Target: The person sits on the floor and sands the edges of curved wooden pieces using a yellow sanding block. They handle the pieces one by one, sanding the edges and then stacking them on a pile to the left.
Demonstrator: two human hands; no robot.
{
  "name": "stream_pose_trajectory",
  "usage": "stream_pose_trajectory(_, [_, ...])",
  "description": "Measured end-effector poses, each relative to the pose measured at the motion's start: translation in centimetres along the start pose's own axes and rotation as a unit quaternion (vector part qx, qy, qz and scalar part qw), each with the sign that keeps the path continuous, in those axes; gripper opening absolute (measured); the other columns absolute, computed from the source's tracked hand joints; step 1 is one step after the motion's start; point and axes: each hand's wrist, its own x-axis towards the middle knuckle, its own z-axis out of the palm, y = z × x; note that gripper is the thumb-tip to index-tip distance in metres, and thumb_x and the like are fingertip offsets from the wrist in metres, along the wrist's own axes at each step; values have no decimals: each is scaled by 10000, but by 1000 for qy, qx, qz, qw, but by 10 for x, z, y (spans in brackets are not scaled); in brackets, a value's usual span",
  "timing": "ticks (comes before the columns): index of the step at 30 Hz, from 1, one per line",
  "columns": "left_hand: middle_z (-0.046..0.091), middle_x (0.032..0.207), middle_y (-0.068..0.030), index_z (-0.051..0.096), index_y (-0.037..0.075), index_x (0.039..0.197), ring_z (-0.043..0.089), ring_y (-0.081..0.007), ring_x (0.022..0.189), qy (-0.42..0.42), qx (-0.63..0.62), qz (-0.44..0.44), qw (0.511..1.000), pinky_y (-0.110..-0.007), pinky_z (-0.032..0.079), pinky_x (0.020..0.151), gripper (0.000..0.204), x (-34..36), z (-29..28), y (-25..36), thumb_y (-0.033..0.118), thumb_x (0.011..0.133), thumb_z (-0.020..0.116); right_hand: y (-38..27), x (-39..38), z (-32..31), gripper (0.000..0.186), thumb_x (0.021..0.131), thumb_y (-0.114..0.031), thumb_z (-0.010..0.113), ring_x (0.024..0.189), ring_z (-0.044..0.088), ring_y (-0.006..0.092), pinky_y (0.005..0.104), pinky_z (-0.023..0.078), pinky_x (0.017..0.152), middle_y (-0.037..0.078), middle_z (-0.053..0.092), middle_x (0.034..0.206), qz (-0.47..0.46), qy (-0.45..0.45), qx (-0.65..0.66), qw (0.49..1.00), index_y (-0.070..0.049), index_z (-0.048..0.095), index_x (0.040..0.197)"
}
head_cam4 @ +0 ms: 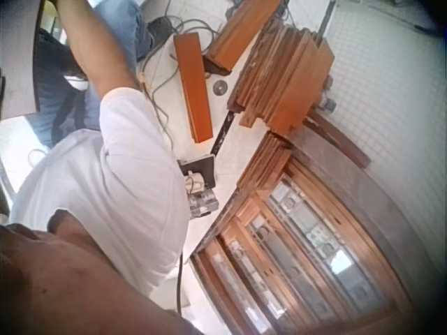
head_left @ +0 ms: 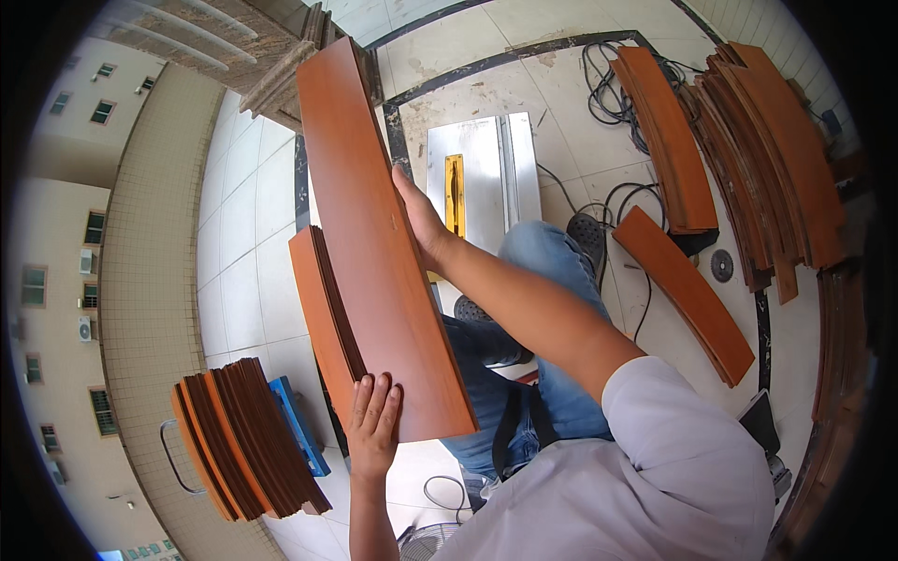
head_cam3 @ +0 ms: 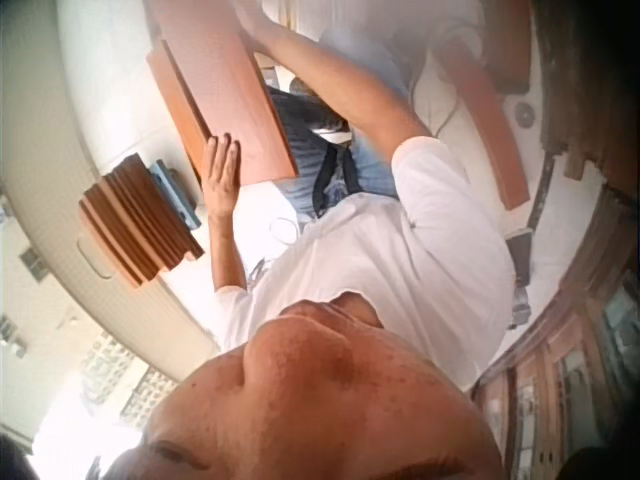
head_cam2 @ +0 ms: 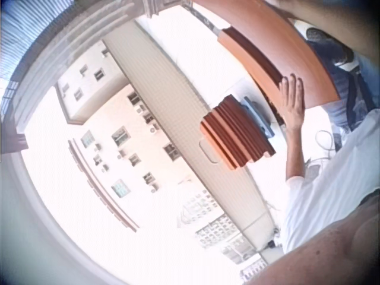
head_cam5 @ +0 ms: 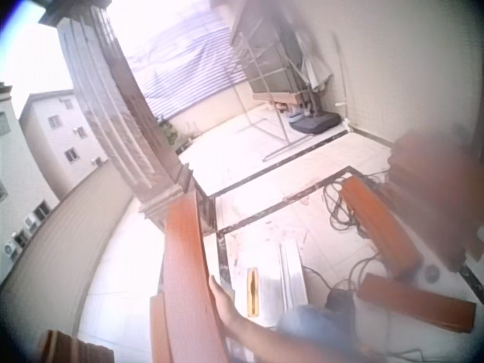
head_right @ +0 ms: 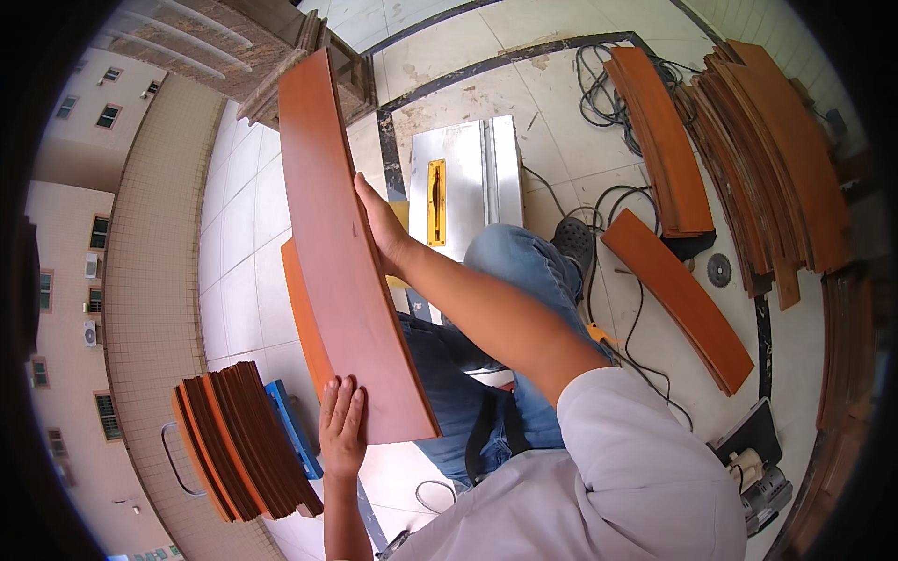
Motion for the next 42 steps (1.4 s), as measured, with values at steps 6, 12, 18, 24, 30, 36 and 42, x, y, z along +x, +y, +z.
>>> stream_pose_trajectory(6, [663, 1267, -153, 469, -12, 1538, 626, -188, 1051, 57, -545, -504, 668, -353, 546, 879, 651, 9, 29, 23, 419, 1071, 612, -11, -13, 5, 819, 1052, -718, 358, 1243, 586, 205, 366, 510, 1030, 114, 597, 1398, -20, -60, -57, 996, -72, 453, 1547])
stream_pose_trajectory(12, [628, 912, 19, 695, -11, 987, 511, -74, 862, 193, -538, -481, 665, -247, 414, 735, 407, 24, 66, 42, 391, 1043, 683, -9, -25, 17, 824, 1057, -712, 354, 1298, 554, 194, 366, 485, 1068, 107, 565, 1455, -18, -80, -89, 993, -73, 414, 1574])
stream_pose_trajectory(18, [699, 928, -43, 713, -19, 1033, 598, -110, 840, 250, -548, -484, 635, -264, 488, 793, 432, 32, 78, 49, 410, 1049, 664, -48, -33, 3, 836, 1079, -685, 320, 1250, 624, 247, 360, 489, 1077, 191, 633, 1385, -48, -37, -322, 945, 12, 490, 1507])
stream_pose_trajectory(24, [515, 728, 46, 631, 28, 827, 407, -62, 685, 234, -468, -535, 663, -252, 337, 610, 469, 39, 87, 33, 437, 1054, 653, -137, -145, -138, 443, 1119, -294, 471, 1019, 711, 209, 340, 564, 941, 165, 735, 1152, -101, 168, -449, 872, 28, 567, 1408])
stream_pose_trajectory(30, [478, 687, 46, 611, 19, 780, 376, -67, 651, 206, -421, -567, 677, -264, 312, 576, 520, 29, 100, 34, 454, 1065, 630, -133, -292, -167, 365, 1096, -218, 514, 983, 715, 190, 330, 569, 899, 140, 747, 1068, -52, 292, -459, 838, 39, 636, 1326])
stream_pose_trajectory(36, [504, 680, -2, 613, -30, 804, 394, -105, 656, 148, -358, -578, 718, -305, 359, 586, 591, 23, 106, 23, 473, 1104, 535, -109, -257, -73, 319, 1081, -151, 544, 994, 708, 176, 330, 561, 912, 128, 744, 1082, -150, 179, -524, 819, 39, 627, 1324])
stream_pose_trajectory(42, [567, 677, -137, 640, -87, 861, 472, -199, 639, 118, -307, -572, 751, -382, 454, 636, 634, 34, 103, 32, 476, 1113, 493, -35, -124, -16, 454, 1062, -269, 597, 1039, 672, 185, 305, 519, 951, 127, 720, 1136, -9, 109, -501, 858, 79, 582, 1353])
